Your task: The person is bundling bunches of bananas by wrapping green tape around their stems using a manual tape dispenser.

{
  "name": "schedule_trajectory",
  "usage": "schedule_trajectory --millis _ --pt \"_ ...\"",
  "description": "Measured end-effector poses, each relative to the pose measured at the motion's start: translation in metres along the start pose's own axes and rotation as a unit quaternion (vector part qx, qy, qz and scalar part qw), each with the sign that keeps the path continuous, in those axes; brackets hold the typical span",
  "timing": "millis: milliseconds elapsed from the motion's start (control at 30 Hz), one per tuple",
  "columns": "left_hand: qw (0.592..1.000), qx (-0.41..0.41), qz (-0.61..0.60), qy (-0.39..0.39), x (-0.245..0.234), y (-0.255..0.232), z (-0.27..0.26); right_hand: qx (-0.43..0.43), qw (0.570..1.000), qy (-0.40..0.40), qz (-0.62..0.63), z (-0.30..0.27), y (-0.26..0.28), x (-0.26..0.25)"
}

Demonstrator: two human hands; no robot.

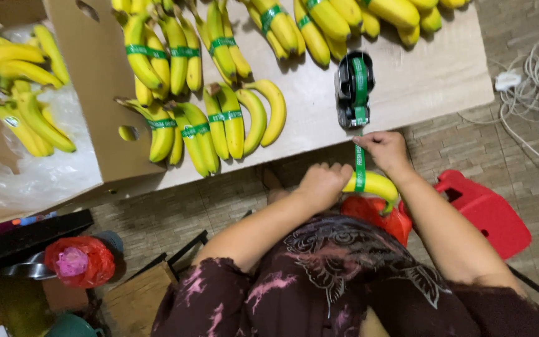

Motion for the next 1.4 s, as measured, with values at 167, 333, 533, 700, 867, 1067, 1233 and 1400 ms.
schedule_trajectory --millis 167,333,533,700,867,1067,1233,1400 --pt "0.976 0.082 0.068 -0.191 -0.046 -0.003 -0.006 0.140 0.983 0.033 0.117 -0.032 0.010 0.019" --pt "0.960 0.112 0.058 -0.251 -0.084 0.002 -0.015 0.262 0.932 0.167 0.188 -0.051 -0.075 0.045" --pt "0.902 0.172 0.036 -0.395 -0.172 0.009 -0.029 0.167 0.953 0.218 0.130 -0.048 0.032 0.082" --pt "0.927 0.047 -0.081 -0.363 -0.174 0.078 -0.045 0.080 0.962 0.249 0.084 -0.048 0.126 0.110" --pt "0.826 -0.325 -0.440 -0.136 -0.130 0.187 -0.087 -0.009 0.962 0.269 0.045 -0.041 0.224 0.148" --pt "0.826 -0.438 -0.350 0.051 -0.194 0.267 -0.136 -0.112 0.931 0.262 0.230 -0.015 0.268 0.255" --pt "0.875 -0.401 -0.271 0.007 -0.309 0.335 -0.173 -0.039 0.959 0.218 0.175 0.002 0.276 0.287" --pt "0.834 -0.504 -0.174 -0.144 -0.294 0.554 -0.219 -0.023 0.990 0.138 -0.027 -0.004 0.320 0.286"
Point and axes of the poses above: each hand's wrist, its own z-axis towards the middle knuckle, its own x-axis out of the palm, y = z × x, the point moved 8 cm from there along z, towards the middle knuckle, and after that the axes turned 8 degrees about -x, right-handed, at the moved point
